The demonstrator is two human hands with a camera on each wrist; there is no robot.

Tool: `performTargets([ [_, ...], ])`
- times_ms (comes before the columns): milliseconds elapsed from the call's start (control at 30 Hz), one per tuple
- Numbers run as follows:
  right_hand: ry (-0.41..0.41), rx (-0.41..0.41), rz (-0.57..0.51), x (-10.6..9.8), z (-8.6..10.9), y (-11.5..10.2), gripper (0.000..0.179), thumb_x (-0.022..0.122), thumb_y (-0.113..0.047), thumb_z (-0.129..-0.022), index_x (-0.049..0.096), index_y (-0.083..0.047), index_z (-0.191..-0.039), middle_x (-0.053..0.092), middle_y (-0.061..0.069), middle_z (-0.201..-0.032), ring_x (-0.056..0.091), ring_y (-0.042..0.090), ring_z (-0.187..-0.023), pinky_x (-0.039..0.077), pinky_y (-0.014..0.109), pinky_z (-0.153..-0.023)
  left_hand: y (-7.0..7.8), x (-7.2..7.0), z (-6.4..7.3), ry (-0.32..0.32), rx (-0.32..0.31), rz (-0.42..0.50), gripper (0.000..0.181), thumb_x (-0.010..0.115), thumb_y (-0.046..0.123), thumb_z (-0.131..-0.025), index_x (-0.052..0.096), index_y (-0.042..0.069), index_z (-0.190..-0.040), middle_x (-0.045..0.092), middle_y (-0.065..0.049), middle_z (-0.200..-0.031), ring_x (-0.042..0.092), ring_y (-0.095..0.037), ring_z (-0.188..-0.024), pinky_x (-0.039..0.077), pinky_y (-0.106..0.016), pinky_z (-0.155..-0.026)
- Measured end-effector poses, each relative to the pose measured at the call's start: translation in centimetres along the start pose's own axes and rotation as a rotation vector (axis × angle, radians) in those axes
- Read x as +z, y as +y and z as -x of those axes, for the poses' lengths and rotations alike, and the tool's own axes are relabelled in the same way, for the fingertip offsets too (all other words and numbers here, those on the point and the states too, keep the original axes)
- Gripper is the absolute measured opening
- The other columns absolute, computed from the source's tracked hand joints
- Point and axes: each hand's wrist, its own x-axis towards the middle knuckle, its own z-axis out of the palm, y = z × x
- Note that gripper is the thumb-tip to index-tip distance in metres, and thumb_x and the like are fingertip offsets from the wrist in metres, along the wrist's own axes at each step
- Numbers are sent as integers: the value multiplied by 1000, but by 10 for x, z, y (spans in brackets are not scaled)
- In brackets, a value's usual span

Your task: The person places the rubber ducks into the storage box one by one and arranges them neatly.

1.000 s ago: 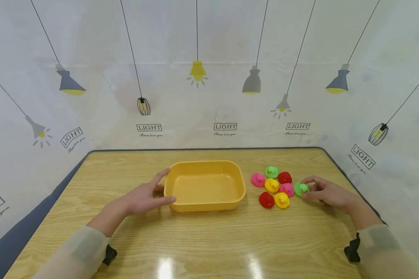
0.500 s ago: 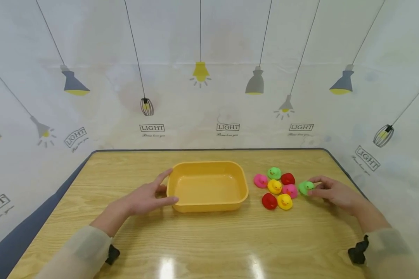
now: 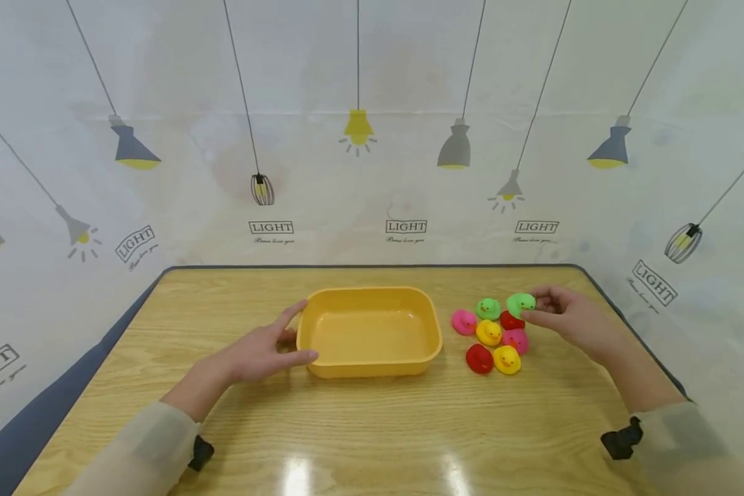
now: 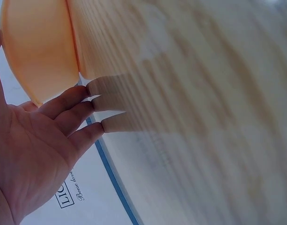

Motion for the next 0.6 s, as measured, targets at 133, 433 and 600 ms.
performTargets([
  [133,-11,-55,-38,15,-6,-24,46,79,-35,-103,65,-8,-137,63,10,-109,58,20,-92,53,25,-73,0,0,0,3,-3,0,107,67,77,-97,3,44,-176,62,-13,-161,55,-45,-150,39,-73,-123],
  [433,-74,-68,-89,53,-23,-71,47,82,-38,-101,64,-10,-134,57,8,-107,52,22,-91,46,24,-69,-1,0,2,4,-11,9,107,67,77,-97,3,43,-176,60,-14,-162,54,-45,-151,38,-74,-124],
  [600,-94,-89,-140,78,-33,-91,46,85,-38,-98,66,-11,-130,56,8,-106,49,22,-90,40,23,-67,-3,0,1,11,9,16,108,67,76,-97,4,41,-177,60,-15,-162,51,-45,-153,35,-73,-126],
])
